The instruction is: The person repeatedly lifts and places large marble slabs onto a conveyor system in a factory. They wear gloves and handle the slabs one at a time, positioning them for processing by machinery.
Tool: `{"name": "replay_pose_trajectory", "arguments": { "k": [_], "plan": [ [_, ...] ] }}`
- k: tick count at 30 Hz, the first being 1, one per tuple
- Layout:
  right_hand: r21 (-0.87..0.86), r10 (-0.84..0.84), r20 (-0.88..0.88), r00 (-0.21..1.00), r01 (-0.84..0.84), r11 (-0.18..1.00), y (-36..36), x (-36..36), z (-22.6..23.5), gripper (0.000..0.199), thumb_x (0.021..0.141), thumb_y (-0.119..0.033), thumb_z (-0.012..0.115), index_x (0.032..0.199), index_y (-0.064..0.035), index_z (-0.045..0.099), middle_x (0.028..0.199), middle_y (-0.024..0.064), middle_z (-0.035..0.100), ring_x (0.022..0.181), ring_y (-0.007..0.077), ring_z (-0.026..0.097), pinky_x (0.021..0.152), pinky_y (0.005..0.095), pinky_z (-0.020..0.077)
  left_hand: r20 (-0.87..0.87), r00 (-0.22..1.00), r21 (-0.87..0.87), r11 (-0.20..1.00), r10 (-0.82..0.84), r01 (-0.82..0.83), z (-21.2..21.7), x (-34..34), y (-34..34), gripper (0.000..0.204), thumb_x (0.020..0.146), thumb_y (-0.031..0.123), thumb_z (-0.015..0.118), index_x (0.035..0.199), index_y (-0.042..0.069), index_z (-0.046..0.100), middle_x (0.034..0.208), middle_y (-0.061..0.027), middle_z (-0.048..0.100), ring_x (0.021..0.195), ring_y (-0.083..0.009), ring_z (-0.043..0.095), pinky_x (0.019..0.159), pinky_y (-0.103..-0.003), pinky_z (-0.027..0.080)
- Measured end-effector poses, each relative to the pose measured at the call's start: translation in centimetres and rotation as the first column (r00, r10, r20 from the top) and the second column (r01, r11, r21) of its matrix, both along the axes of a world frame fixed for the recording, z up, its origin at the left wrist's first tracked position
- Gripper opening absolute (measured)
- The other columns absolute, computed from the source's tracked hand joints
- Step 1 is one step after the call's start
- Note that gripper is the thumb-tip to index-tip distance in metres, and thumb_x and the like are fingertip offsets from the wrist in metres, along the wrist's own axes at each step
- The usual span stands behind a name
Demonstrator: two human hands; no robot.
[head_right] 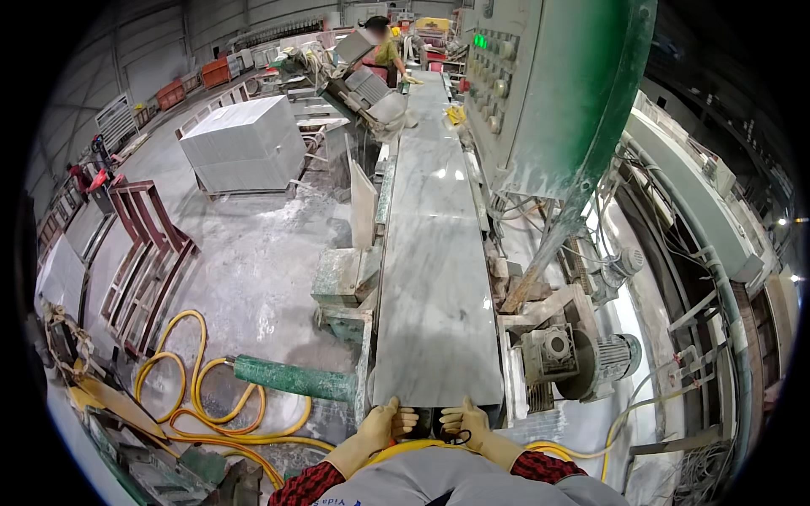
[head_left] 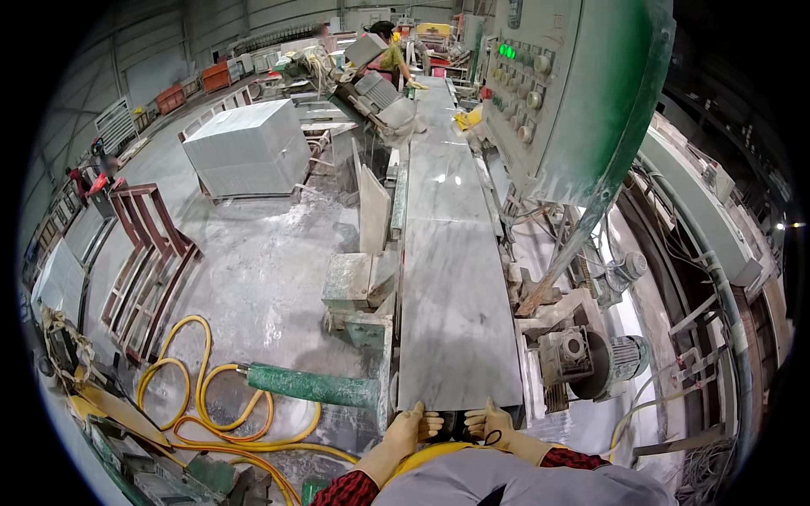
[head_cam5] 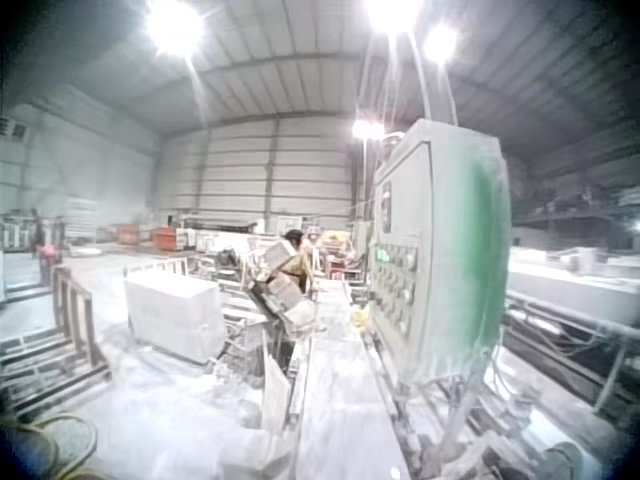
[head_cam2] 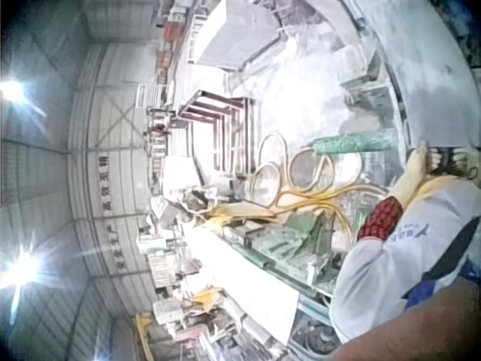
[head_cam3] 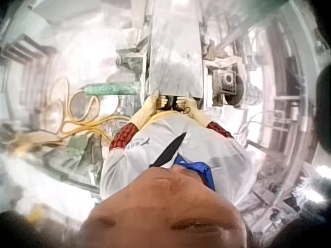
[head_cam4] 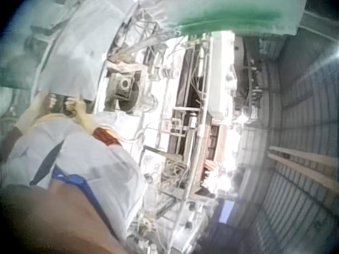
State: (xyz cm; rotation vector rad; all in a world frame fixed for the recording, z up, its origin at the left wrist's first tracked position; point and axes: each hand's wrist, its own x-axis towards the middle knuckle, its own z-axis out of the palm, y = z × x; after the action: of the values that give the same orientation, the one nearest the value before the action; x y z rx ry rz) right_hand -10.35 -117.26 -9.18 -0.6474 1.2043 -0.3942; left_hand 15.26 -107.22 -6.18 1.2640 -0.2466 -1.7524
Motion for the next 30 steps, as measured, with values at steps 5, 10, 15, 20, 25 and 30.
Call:
{"name": "replay_pose_trajectory", "arguments": {
  "k": [5,10,15,20,25,30],
  "plan": [
    [0.098,0.066,0.347,0.936,-0.106,0.989,-1.8,-2.5,-5.2,0.089,0.115,-0.065,0.041,0.137,0.0188,0.063,0.115,0.0298,0.079,0.086,0.0375,0.076,0.083,0.0449,0.0634,0.001,0.999,0.072,0.996,0.046,-0.046,0.0,-0.3,-0.6,0.061,0.12,0.048,0.042,0.131,-0.006,0.069,0.118,-0.0194,0.08,0.097,-0.027,0.077,0.089,-0.037,0.064],
    [0.25,-0.092,0.59,0.802,-0.074,0.965,-2.0,-3.0,-7.2,0.087,0.114,-0.065,0.043,0.132,0.0165,0.066,0.113,0.0279,0.079,0.088,0.0328,0.077,0.084,0.0436,0.0633,0.006,1.0,0.057,0.998,-0.011,0.01,1.3,0.1,-0.9,0.059,0.12,0.046,0.044,0.126,-0.005,0.072,0.114,-0.0169,0.08,0.095,-0.0251,0.076,0.089,-0.035,0.063],
    [-0.124,-0.127,-0.163,0.978,0.108,0.986,-0.2,2.0,0.8,0.085,0.114,-0.065,0.043,0.116,0.0131,0.074,0.092,0.0237,0.08,0.064,0.0299,0.07,0.061,0.0353,0.0585,-0.034,0.996,0.238,0.967,-0.086,0.091,4.3,1.3,-2.0,0.055,0.118,0.046,0.049,0.12,-0.004,0.072,0.106,-0.0158,0.08,0.085,-0.0249,0.074,0.082,-0.036,0.062],
    [-0.102,0.221,0.018,0.975,-0.218,0.971,-1.6,0.3,1.9,0.086,0.114,-0.066,0.043,0.105,0.0114,0.079,0.083,0.0244,0.078,0.058,0.0286,0.069,0.055,0.0352,0.0561,0.001,0.95,0.009,0.95,-0.313,0.313,-0.2,4.1,1.2,0.063,0.117,0.052,0.05,0.121,-0.007,0.072,0.101,-0.0173,0.081,0.086,-0.0237,0.076,0.08,-0.038,0.063],
    [-0.025,0.443,-0.004,0.896,-0.443,0.896,1.5,4.2,4.3,0.077,0.115,-0.061,0.046,0.106,0.0074,0.081,0.082,0.0192,0.079,0.064,0.0253,0.072,0.061,0.0334,0.0598,-0.007,1.0,0.247,0.969,-0.004,0.006,-4.2,4.2,12.2,0.068,0.116,0.055,0.05,0.125,-0.01,0.071,0.107,-0.0218,0.081,0.088,-0.0297,0.078,0.082,-0.041,0.063],
    [0.091,0.765,0.089,0.638,-0.77,0.632,2.7,7.3,1.7,0.075,0.116,-0.058,0.049,0.116,0.0118,0.077,0.085,0.0186,0.079,0.07,0.0251,0.074,0.068,0.0346,0.0631,0.177,0.931,0.419,0.832,0.318,-0.364,-7.2,0.3,27.4,0.066,0.118,0.049,0.044,0.129,-0.01,0.07,0.116,-0.0205,0.08,0.106,-0.0333,0.077,0.09,-0.051,0.062]
  ]
}}
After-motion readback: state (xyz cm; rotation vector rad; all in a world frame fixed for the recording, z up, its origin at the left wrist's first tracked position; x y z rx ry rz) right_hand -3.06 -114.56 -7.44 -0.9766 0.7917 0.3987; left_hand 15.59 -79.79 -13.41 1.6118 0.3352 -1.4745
